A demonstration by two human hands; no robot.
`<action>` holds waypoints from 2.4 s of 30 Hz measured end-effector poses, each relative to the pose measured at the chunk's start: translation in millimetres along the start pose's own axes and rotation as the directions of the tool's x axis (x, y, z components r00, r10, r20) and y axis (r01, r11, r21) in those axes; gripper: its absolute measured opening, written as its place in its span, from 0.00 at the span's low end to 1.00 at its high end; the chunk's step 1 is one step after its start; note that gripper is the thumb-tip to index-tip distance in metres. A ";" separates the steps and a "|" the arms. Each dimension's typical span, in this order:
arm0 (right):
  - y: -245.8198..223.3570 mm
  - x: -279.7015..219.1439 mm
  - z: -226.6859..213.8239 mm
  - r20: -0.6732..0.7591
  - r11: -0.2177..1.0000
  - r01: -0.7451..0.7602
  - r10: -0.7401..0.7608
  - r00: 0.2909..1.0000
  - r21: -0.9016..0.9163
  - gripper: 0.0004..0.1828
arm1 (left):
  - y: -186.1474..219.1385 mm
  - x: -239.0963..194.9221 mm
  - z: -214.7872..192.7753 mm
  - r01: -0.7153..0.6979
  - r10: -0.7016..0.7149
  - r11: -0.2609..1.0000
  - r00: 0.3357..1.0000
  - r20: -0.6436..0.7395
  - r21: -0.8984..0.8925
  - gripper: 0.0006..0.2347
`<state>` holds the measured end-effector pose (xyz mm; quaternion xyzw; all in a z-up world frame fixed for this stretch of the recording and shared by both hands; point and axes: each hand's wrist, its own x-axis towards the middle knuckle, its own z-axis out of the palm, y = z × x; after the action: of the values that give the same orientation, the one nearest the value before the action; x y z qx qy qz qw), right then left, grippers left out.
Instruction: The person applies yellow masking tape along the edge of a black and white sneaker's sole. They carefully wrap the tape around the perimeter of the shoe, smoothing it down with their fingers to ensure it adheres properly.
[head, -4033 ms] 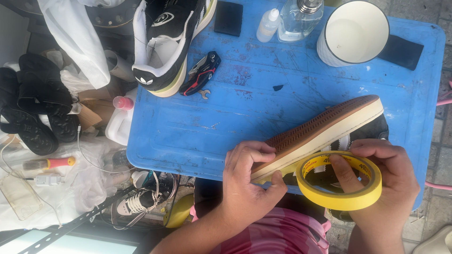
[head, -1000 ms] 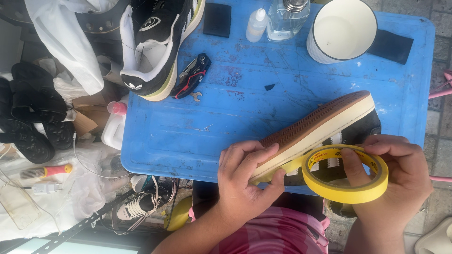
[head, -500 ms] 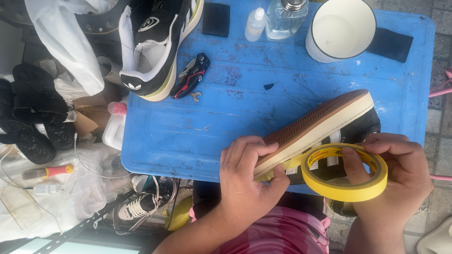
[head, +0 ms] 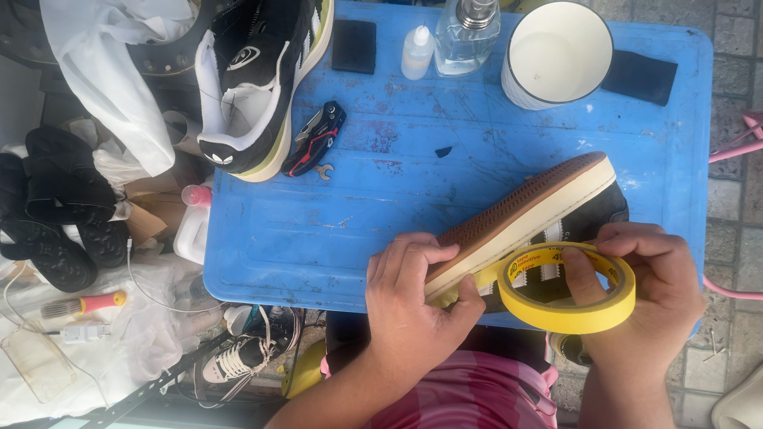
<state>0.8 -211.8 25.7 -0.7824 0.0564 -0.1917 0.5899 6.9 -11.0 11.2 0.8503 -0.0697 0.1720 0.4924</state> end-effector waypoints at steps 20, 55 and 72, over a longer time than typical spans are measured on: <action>9.0 -4.4 -3.9 -0.024 0.999 -0.001 0.003 1.000 0.054 0.15 | 0.7 6.2 -1.7 0.000 -0.002 1.000 0.998 0.062 0.030 0.17; -7.0 19.3 -14.7 0.351 0.877 0.383 -0.275 0.895 -0.291 0.13 | -5.5 4.4 -1.4 -0.074 0.079 0.995 0.995 0.064 -0.070 0.15; -6.8 33.2 -19.2 0.330 0.964 0.143 -0.063 0.942 -0.226 0.12 | -1.5 4.7 -2.3 0.038 -0.028 0.996 0.991 0.129 -0.075 0.16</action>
<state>23.4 -237.5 44.3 -0.8721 -0.0578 -0.0847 0.4784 11.2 -8.1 12.7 0.8409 -0.0936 0.1064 0.5222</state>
